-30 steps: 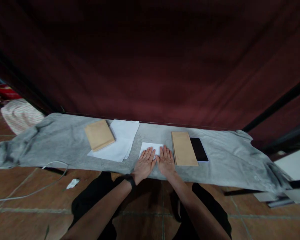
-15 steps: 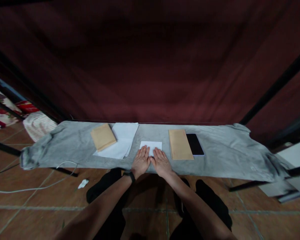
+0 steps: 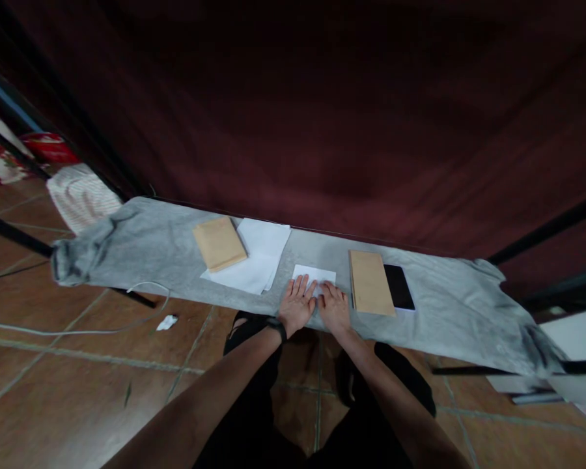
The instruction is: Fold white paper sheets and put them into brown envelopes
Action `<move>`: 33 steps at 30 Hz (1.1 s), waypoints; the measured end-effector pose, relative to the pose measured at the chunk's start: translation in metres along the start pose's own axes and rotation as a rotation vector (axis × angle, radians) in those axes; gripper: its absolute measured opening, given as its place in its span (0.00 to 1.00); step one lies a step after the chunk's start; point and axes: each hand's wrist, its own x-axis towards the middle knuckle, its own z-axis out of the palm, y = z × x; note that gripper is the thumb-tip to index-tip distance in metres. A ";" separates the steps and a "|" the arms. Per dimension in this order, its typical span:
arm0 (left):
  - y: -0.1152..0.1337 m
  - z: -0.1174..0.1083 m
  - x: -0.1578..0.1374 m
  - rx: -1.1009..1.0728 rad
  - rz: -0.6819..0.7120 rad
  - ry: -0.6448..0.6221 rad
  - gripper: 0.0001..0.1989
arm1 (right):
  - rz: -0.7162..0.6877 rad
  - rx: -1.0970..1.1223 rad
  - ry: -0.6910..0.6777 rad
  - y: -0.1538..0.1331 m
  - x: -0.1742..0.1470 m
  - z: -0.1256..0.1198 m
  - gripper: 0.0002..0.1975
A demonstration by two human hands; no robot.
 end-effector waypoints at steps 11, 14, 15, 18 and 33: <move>0.001 -0.001 -0.002 -0.109 0.042 0.020 0.28 | -0.021 -0.104 -0.054 -0.005 -0.007 0.006 0.27; -0.002 -0.003 -0.005 -0.123 0.125 0.012 0.27 | -0.015 -0.103 -0.053 -0.005 -0.008 0.006 0.27; -0.004 -0.004 -0.007 -0.127 0.156 0.007 0.27 | -0.013 -0.102 -0.053 -0.005 -0.008 0.007 0.27; -0.009 -0.005 -0.011 -0.126 0.222 -0.006 0.27 | -0.015 -0.102 -0.055 -0.004 -0.008 0.008 0.27; -0.010 -0.007 -0.014 -0.047 0.268 0.012 0.28 | -0.081 -0.096 -0.022 -0.001 -0.008 0.013 0.27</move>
